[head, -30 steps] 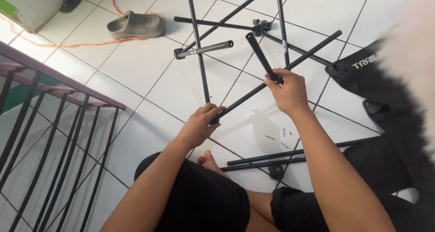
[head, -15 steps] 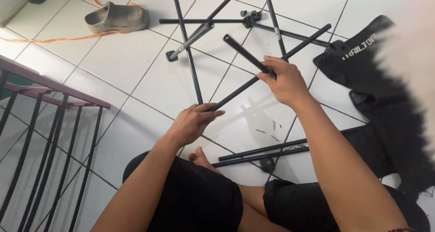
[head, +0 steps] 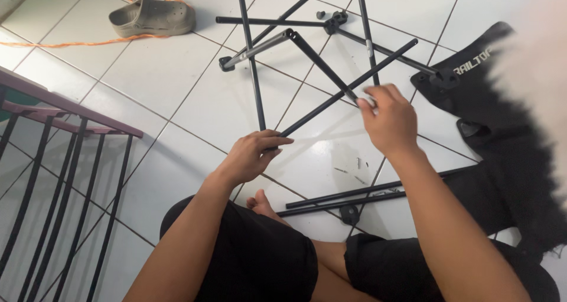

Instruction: The person assembles a black metal furniture frame on a tiled floor. They connect multiple tubular legs and crossbars using a small hex key to tighten the joints, gradually building the base structure.

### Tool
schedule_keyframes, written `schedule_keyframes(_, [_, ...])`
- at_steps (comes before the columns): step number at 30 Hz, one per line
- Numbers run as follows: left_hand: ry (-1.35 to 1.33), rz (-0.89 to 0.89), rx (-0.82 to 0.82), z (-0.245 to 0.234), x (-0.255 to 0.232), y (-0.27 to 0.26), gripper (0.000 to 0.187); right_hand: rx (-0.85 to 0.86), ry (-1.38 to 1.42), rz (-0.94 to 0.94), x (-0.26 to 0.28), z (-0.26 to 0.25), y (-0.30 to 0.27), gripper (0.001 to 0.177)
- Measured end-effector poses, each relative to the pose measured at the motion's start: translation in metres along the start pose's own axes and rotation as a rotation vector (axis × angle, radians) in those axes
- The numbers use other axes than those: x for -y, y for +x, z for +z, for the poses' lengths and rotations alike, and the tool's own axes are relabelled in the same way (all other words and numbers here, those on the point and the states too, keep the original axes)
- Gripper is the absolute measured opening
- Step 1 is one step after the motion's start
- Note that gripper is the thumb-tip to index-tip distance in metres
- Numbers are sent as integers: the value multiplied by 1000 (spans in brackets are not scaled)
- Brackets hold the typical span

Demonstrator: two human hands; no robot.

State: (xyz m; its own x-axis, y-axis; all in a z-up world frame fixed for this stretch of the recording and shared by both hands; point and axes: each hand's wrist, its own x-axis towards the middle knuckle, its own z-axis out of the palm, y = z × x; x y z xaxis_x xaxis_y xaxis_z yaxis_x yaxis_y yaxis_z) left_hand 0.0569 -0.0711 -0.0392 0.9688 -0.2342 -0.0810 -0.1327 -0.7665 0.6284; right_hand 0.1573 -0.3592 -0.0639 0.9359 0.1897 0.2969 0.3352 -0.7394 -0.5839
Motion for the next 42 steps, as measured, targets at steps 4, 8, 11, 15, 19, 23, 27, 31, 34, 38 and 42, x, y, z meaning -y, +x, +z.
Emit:
schedule_keyframes(4, [3,6,-25,-2,5,2,33,281,22,171,-16,26,-40,18])
schedule_keyframes(8, [-143,-84,-5,1,2,4,33,665,-75,193,-36,57,-75,24])
schedule_keyframes(11, [-145,-89,-11,-3,1,2,35,756,-144,182,-39,72,-83,20])
schedule_keyframes(15, [-234,-27,-27,-6,2,-2,35,734,-150,165,-29,72,-85,12])
schedule_keyframes(19, [-306,-66,2,-5,5,-2,33,541,204,286,2,63,-78,16])
schedule_keyframes(23, [-418,9,-22,-3,9,-1,30,318,689,235,45,54,-74,12])
schedule_keyframes(27, [-410,-68,-1,-3,11,2,29,262,979,270,83,49,-71,14])
schedule_keyframes(31, [-456,-80,-7,1,15,3,27,257,1067,259,101,53,-70,16])
schedule_keyframes(34, [-487,27,-64,2,17,4,26,265,1025,300,108,57,-69,15])
schedule_keyframes(38, [-481,-4,-53,2,19,3,27,266,1018,288,113,62,-68,14])
schedule_keyframes(42, [-515,21,-59,5,20,3,29,259,995,273,113,62,-67,15])
